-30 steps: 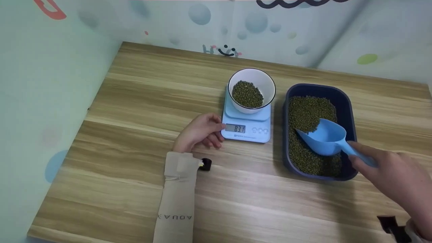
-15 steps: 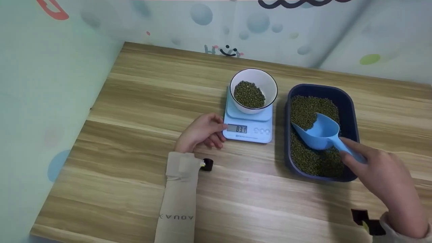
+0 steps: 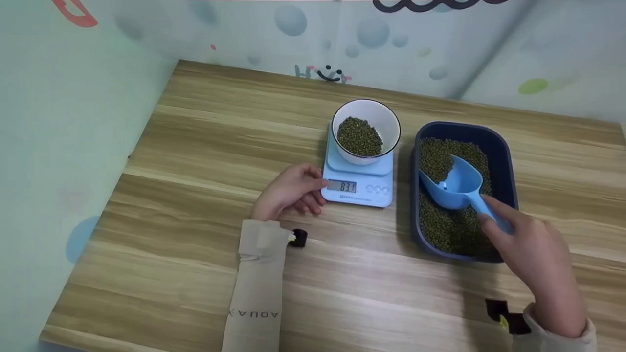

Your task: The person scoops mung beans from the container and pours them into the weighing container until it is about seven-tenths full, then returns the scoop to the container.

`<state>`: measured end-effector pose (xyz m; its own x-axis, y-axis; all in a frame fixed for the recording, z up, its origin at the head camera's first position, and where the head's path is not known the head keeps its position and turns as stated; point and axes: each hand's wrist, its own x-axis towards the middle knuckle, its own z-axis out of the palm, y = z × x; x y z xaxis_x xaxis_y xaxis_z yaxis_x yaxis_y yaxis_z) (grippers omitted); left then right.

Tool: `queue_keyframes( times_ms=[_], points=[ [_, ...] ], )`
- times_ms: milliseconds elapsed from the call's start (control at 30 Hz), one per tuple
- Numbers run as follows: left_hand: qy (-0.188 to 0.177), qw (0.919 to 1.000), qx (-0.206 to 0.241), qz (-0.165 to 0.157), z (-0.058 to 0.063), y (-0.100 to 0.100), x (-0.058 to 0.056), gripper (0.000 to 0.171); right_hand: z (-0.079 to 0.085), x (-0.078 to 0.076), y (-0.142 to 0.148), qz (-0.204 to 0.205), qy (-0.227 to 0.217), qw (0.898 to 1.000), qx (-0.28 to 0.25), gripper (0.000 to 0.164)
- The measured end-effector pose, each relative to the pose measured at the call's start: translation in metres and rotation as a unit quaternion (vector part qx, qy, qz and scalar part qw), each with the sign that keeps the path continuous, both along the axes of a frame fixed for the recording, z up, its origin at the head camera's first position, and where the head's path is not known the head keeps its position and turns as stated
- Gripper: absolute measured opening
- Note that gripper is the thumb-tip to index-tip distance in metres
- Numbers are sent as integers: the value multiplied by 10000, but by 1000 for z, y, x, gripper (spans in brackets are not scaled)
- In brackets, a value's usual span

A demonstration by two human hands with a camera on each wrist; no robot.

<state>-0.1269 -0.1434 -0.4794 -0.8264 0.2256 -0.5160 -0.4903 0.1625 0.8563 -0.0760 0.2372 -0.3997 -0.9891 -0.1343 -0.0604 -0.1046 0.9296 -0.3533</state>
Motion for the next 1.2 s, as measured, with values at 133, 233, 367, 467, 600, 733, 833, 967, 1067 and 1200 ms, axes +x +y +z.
queue_keyframes(
  times_ms=[133,233,367,467,600,733,833,967,1067,1200],
  points=[
    [47,10000,18,-42,-1,-1,0,27,-2,0,-3,-25,141,9999,-12,43],
    [94,9999,29,-26,-1,-2,1,26,-5,-1,-5,-79,218,9997,-59,43],
    [108,9999,12,-3,-1,-3,1,27,-10,-4,-8,-160,218,9995,-142,43],
    [119,9999,6,-9,-1,-3,1,27,-15,-5,-10,-212,383,9988,-222,42],
    [149,9999,27,-20,-1,-2,2,27,-22,-5,-13,-280,576,9975,-313,42],
    [152,9999,27,-34,-2,-2,1,27,-25,-3,-11,-383,573,9968,-404,42],
    [144,9999,-4,-49,-2,-2,0,27,-26,-3,-11,-442,668,9958,-434,42],
    [111,9999,-24,-49,-1,-2,0,27,-30,-2,-11,-446,946,9935,-438,39],
    [114,9999,-30,-53,0,-2,0,27,-34,-2,-12,-435,1238,9904,-428,37],
    [118,9999,-47,-83,1,-1,0,28,-39,-1,-12,-427,1612,9852,-410,35]
  ],
)
